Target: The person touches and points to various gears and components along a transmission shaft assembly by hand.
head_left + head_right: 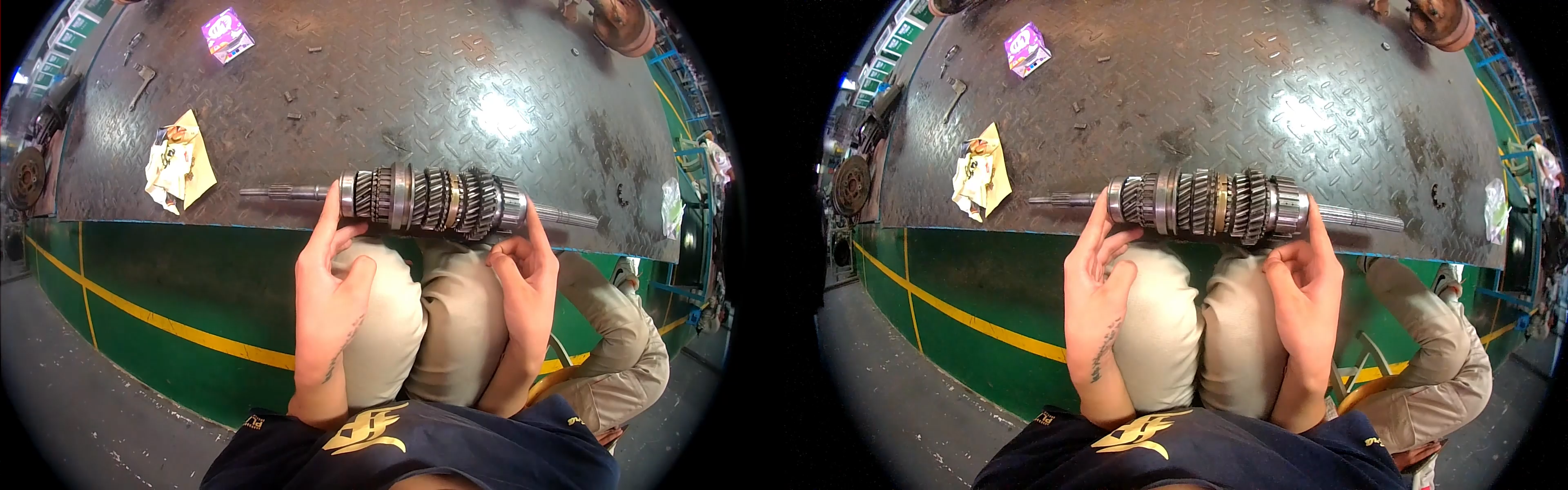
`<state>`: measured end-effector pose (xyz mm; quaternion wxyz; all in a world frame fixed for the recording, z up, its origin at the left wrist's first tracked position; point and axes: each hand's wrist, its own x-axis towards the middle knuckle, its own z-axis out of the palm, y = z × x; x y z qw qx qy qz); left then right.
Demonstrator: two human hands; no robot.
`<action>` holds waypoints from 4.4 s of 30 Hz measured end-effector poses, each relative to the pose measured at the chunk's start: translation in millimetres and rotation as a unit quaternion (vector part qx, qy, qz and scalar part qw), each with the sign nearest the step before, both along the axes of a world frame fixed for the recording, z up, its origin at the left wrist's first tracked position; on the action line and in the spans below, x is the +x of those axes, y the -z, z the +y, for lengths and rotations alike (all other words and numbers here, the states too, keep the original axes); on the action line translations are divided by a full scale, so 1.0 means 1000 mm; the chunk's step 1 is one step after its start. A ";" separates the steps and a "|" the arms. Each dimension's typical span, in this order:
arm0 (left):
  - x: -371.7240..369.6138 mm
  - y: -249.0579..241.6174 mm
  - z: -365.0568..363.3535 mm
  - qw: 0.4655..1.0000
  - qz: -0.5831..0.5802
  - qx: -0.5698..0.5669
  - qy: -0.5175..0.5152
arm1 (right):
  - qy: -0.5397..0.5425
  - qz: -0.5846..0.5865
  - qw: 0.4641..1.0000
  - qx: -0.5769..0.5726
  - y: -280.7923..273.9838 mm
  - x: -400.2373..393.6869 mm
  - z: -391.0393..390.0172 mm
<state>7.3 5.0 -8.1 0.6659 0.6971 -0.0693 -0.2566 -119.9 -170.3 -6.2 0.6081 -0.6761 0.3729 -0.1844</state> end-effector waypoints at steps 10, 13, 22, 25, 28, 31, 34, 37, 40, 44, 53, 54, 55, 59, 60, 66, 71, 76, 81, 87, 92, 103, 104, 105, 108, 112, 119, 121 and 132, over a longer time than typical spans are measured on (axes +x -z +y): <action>0.000 0.003 0.002 0.999 -0.028 0.007 0.016 | 0.002 0.004 1.000 -0.015 -0.003 0.000 0.003; 0.000 0.003 0.002 0.999 -0.027 0.014 0.013 | 0.004 0.003 1.000 -0.017 -0.002 0.000 0.002; -0.001 0.007 0.000 0.999 -0.050 0.001 0.002 | -0.007 0.008 1.000 0.005 -0.005 0.000 0.001; -0.002 0.001 -0.002 0.999 -0.034 0.009 -0.007 | -0.007 0.004 1.000 0.003 -0.004 0.000 0.001; -0.003 0.000 0.001 1.000 -0.007 0.028 -0.005 | 0.008 -0.003 1.000 -0.006 -0.004 0.002 0.003; -0.002 0.003 0.002 1.000 -0.019 0.019 0.015 | 0.009 -0.012 1.000 -0.007 0.001 0.001 0.002; 0.000 0.000 0.001 1.000 -0.006 0.008 0.013 | -0.009 0.007 1.000 -0.004 -0.004 0.001 0.001; -0.001 0.000 0.001 1.000 -0.002 -0.001 0.010 | -0.007 0.003 1.000 -0.002 -0.004 0.000 0.001; -0.003 -0.003 0.000 1.000 -0.002 0.013 0.011 | -0.012 0.000 1.000 -0.007 -0.003 -0.001 0.000; -0.002 0.001 0.002 1.000 -0.015 0.004 0.012 | 0.005 -0.017 1.000 0.006 -0.001 0.002 0.002; -0.004 0.002 0.000 1.000 -0.025 0.012 -0.001 | 0.008 -0.009 1.000 0.007 -0.004 0.002 0.003; -0.003 0.001 0.000 1.000 -0.025 0.013 -0.001 | 0.007 -0.009 1.000 0.008 -0.004 0.002 0.003; -0.003 0.000 0.000 1.000 -0.019 0.018 0.004 | 0.008 -0.010 1.000 0.004 -0.003 0.002 0.003; -0.004 -0.005 -0.002 1.000 0.015 0.014 -0.004 | 0.005 -0.008 1.000 0.000 -0.001 0.001 0.001; -0.004 -0.007 -0.002 1.000 0.014 0.014 -0.005 | 0.004 -0.008 1.000 0.001 -0.002 0.001 0.002; -0.002 0.000 -0.001 0.999 -0.027 0.028 0.009 | 0.012 -0.018 0.999 0.028 -0.003 0.003 0.003; -0.003 0.001 -0.004 1.000 -0.014 -0.006 -0.012 | 0.012 -0.032 0.999 0.039 -0.001 0.001 0.004; -0.003 0.001 -0.004 1.000 -0.025 0.015 -0.008 | 0.022 -0.047 0.998 0.029 -0.008 0.000 0.006; -0.004 -0.001 -0.005 0.999 -0.026 0.019 -0.013 | 0.012 -0.037 0.999 0.018 -0.010 -0.001 0.004; -0.003 0.000 -0.006 0.999 -0.037 0.025 -0.006 | -0.002 -0.047 0.999 0.017 -0.005 -0.003 0.002; -0.004 0.000 -0.008 0.999 -0.036 0.030 -0.007 | -0.023 -0.052 0.998 0.020 -0.008 -0.003 0.002; -0.002 0.000 -0.005 0.999 -0.024 0.028 -0.008 | -0.023 -0.055 0.997 0.046 -0.007 -0.002 0.002; -0.002 0.001 -0.005 0.999 -0.025 0.026 -0.006 | -0.023 -0.055 0.997 0.049 -0.007 -0.002 0.002; -0.001 0.002 -0.005 0.999 -0.026 0.023 -0.004 | -0.022 -0.055 0.997 0.049 -0.006 -0.002 0.003; -0.001 0.006 -0.003 0.999 -0.029 0.017 -0.006 | 0.015 -0.073 0.996 0.050 -0.007 0.000 0.005; -0.002 0.004 -0.003 0.999 -0.028 0.016 -0.006 | 0.039 -0.072 0.995 0.061 -0.007 0.000 0.005; -0.002 0.004 -0.004 0.999 -0.027 0.021 -0.009 | 0.024 -0.042 0.998 0.036 -0.006 -0.001 0.004; -0.002 0.004 -0.004 0.999 -0.026 0.019 -0.010 | 0.019 -0.051 0.998 0.037 -0.006 -0.002 0.003; -0.001 0.005 -0.003 0.999 -0.024 0.026 -0.010 | 0.026 -0.062 0.996 0.056 -0.002 -0.002 0.005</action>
